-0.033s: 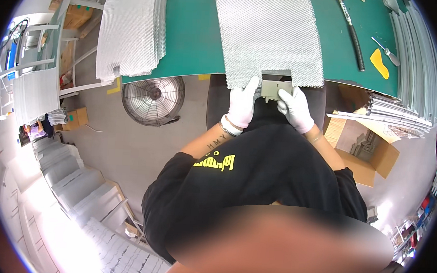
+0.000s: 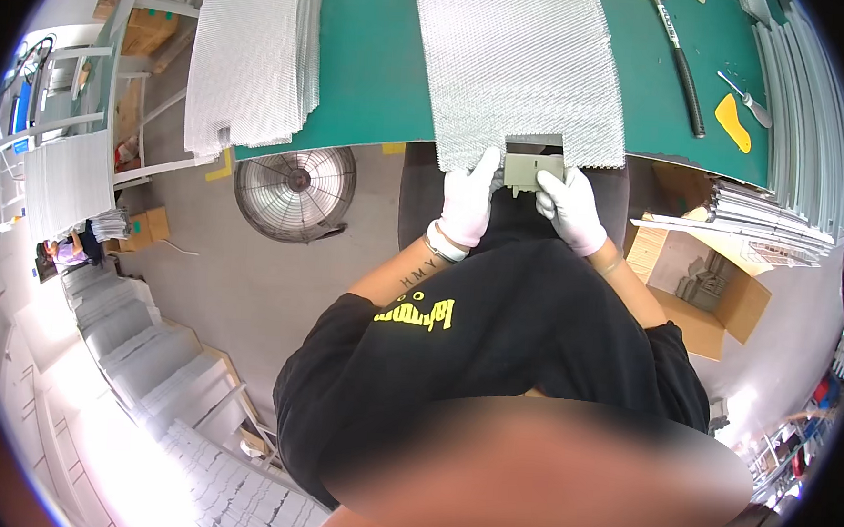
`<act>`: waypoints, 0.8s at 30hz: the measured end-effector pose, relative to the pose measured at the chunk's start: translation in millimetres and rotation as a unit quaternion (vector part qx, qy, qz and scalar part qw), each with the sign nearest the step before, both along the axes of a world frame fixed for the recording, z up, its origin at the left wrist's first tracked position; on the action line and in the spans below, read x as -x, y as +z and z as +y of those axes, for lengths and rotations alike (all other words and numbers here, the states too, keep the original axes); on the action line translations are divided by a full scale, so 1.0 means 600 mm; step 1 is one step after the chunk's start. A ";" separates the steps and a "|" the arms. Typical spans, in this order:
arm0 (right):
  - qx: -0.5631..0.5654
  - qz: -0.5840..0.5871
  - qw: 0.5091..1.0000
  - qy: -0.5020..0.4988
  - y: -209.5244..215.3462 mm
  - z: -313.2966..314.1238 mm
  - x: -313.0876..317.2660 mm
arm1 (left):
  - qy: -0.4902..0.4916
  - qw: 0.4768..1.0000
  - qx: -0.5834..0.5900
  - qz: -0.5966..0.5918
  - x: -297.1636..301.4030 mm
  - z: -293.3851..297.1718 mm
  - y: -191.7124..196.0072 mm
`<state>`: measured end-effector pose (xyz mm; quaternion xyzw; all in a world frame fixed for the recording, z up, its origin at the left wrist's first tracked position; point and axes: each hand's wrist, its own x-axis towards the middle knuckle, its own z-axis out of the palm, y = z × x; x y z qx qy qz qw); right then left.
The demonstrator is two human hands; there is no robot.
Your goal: Assembling a metal mesh filter into its frame using a handle, screws, and tools.
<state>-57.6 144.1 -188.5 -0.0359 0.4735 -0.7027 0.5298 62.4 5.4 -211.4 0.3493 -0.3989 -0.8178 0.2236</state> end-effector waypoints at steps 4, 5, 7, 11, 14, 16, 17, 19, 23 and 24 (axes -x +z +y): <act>-0.070 0.116 0.991 0.017 0.014 -0.005 0.006 | -0.042 0.996 0.058 -0.050 -0.006 0.002 -0.013; -0.072 0.115 0.991 0.014 0.017 -0.004 0.008 | -0.045 0.996 0.056 -0.050 0.001 0.000 0.017; -0.100 0.147 0.983 0.048 0.021 -0.002 0.010 | -0.145 0.980 0.009 -0.134 0.012 -0.004 0.071; -0.140 0.196 0.970 -0.045 0.019 -0.009 -0.012 | -0.160 0.985 -0.057 -0.044 0.018 0.005 0.049; -0.146 0.176 0.951 -0.208 0.021 -0.006 -0.012 | -0.173 0.982 -0.020 -0.070 0.014 -0.004 0.047; -0.139 0.219 0.953 -0.156 0.034 0.001 -0.005 | -0.193 0.979 -0.018 -0.067 0.010 -0.009 0.040; -0.138 0.246 0.950 -0.136 0.029 0.006 -0.005 | -0.185 0.981 -0.034 -0.038 0.009 -0.009 0.039; -0.142 0.189 0.960 -0.151 0.023 0.005 -0.006 | -0.177 0.983 -0.051 -0.009 0.009 -0.007 0.036; -0.137 0.120 0.964 -0.191 0.036 -0.004 -0.011 | -0.156 0.982 -0.104 0.033 0.007 0.000 0.033; -0.137 0.120 0.964 -0.192 0.035 -0.005 -0.011 | -0.154 0.982 -0.105 0.030 0.006 0.001 0.035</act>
